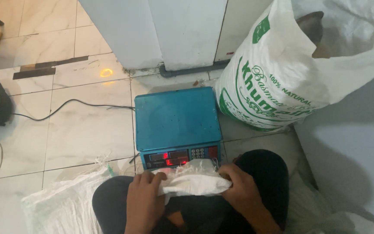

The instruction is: Scooping rice from a large sack into a smaller bag on a digital scale to reach a specific weight.

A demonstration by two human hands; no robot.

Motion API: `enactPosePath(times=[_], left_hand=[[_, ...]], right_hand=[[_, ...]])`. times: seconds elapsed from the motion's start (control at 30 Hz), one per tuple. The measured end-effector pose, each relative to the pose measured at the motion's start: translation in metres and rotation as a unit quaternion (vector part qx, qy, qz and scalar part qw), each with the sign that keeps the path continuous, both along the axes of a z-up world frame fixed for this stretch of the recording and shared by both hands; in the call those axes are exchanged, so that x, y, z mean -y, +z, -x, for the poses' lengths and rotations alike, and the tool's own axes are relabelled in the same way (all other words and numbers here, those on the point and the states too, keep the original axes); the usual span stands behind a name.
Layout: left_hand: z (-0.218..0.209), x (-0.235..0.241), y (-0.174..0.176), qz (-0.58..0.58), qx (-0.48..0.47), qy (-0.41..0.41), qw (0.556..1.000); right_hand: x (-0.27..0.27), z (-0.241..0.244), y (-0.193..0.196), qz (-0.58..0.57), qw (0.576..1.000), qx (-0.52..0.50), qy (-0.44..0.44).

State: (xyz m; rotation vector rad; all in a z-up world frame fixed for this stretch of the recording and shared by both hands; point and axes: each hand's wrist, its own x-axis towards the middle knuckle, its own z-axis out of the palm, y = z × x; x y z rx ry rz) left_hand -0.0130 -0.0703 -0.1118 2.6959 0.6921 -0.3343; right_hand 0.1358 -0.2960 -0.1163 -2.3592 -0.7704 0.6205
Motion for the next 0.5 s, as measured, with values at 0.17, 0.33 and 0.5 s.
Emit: enactPosePath(times=[0.17, 0.33, 0.5], left_hand=[[0.007, -0.004, 0.001, 0.154, 0.014, -0.047, 0.987], [0.023, -0.005, -0.027, 0.224, -0.002, 0.045, 0.973], [0.017, 0.003, -0.02, 0.242, -0.023, 0.097, 0.965]], right_hand=[[0.005, -0.002, 0.014, -0.176, 0.947, 0.177, 0.204], [-0.017, -0.002, 0.054, 0.138, 0.959, -0.247, 0.033], [-0.03, 0.004, 0.04, 0.106, 0.929, -0.355, 0.002]])
